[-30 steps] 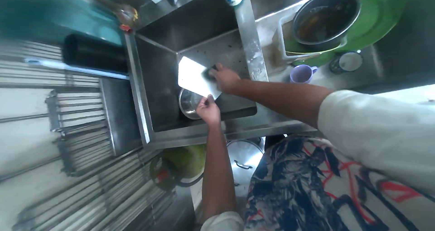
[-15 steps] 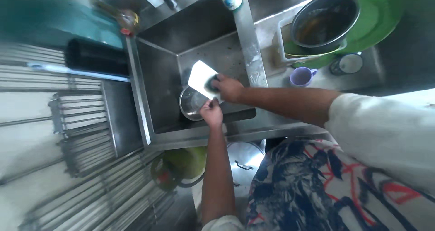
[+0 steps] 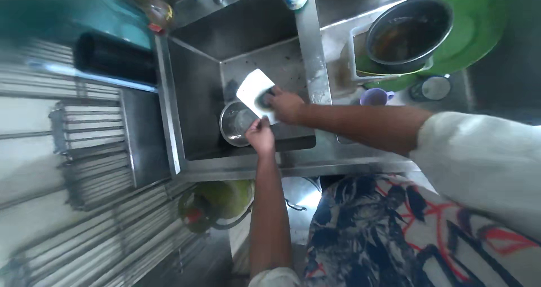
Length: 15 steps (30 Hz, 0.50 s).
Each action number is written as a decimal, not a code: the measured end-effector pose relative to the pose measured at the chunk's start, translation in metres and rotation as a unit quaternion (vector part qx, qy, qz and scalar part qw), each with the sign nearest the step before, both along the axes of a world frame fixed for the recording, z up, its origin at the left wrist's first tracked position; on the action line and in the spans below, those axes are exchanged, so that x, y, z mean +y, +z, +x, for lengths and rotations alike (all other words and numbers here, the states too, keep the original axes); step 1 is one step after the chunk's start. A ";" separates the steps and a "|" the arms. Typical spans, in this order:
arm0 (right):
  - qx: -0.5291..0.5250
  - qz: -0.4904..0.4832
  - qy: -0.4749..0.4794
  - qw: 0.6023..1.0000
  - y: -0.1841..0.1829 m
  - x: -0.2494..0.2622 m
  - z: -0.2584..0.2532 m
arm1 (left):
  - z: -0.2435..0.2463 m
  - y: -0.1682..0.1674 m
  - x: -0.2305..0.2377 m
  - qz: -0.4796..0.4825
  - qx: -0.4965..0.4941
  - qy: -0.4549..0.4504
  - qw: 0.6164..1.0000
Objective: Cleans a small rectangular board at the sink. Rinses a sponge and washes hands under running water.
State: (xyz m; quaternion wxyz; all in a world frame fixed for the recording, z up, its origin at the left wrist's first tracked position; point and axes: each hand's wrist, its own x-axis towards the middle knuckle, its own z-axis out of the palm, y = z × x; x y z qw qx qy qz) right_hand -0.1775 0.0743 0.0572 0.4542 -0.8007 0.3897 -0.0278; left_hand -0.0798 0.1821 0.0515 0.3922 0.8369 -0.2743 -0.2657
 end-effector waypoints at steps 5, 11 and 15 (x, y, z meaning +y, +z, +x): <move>0.080 0.058 -0.045 0.994 -0.002 0.006 -0.008 | 0.021 0.015 0.005 0.005 -0.011 -0.023 1.000; 0.050 0.004 -0.056 0.997 0.002 -0.057 0.040 | 0.023 0.018 0.017 -0.027 -0.032 -0.064 0.997; 0.032 -0.052 -0.005 0.998 0.008 -0.051 0.060 | 0.030 0.011 0.010 -0.028 0.001 -0.027 0.999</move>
